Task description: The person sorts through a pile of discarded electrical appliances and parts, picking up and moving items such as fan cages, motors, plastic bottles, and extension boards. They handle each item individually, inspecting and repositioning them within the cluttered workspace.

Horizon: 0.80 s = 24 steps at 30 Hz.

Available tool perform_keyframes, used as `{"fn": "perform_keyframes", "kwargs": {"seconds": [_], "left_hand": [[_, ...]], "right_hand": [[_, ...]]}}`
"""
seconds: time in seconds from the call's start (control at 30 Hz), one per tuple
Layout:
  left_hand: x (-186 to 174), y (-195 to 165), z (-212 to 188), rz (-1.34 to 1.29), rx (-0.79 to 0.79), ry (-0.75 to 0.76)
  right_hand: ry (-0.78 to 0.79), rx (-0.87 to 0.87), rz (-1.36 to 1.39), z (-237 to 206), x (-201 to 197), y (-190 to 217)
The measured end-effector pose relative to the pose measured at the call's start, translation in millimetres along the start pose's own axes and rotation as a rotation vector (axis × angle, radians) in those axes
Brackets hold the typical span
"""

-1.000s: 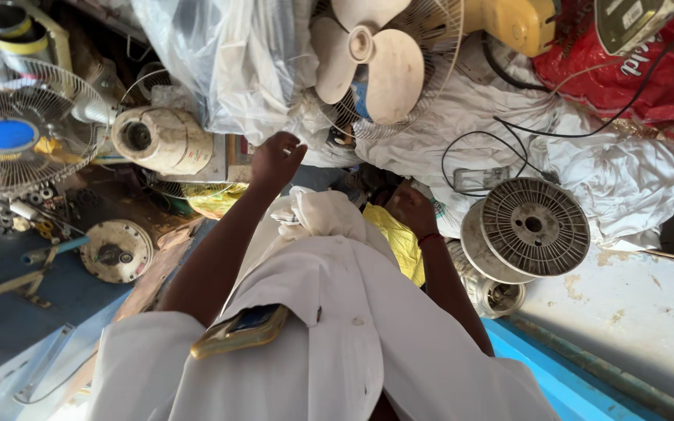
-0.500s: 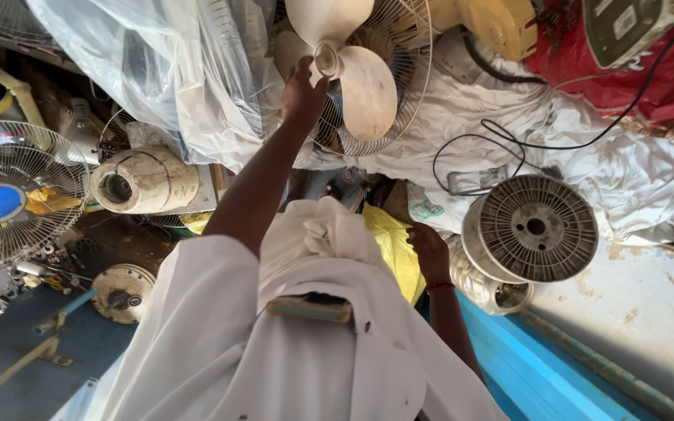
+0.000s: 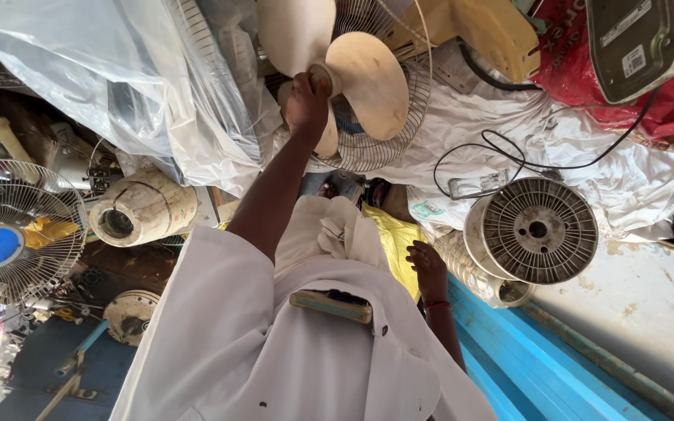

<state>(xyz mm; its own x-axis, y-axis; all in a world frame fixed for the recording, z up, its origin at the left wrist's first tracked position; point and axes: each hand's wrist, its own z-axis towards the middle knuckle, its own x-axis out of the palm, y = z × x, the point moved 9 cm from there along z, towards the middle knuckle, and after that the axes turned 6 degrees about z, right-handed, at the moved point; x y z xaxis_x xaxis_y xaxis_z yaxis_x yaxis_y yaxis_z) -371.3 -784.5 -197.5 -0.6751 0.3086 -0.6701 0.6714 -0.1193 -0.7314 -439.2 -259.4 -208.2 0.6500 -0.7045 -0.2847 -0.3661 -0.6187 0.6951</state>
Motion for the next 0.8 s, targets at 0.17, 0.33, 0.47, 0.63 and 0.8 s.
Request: {"fn": "perform_keyframes", "kwargs": {"seconds": [0.17,0.33,0.47,0.63,0.8], "left_hand": [[5.2,11.2,3.7,-0.031,-0.182,0.019],[12.3,20.4,7.5,-0.14,-0.332,0.016],[17.4,22.9,10.0,-0.092,-0.419,0.135],[14.2,15.4,8.3,-0.303,-0.515,0.19],[17.5,15.3,5.9,-0.306,-0.503,0.187]], "right_hand": [[0.008,-0.003,0.03,10.9,7.9,14.3],[0.01,-0.025,0.038,18.7,9.3,21.0],[0.022,-0.016,0.057,21.4,11.0,19.9],[0.029,-0.028,0.066,19.9,12.9,15.5],[0.012,0.021,0.095,15.0,13.5,2.4]]}}
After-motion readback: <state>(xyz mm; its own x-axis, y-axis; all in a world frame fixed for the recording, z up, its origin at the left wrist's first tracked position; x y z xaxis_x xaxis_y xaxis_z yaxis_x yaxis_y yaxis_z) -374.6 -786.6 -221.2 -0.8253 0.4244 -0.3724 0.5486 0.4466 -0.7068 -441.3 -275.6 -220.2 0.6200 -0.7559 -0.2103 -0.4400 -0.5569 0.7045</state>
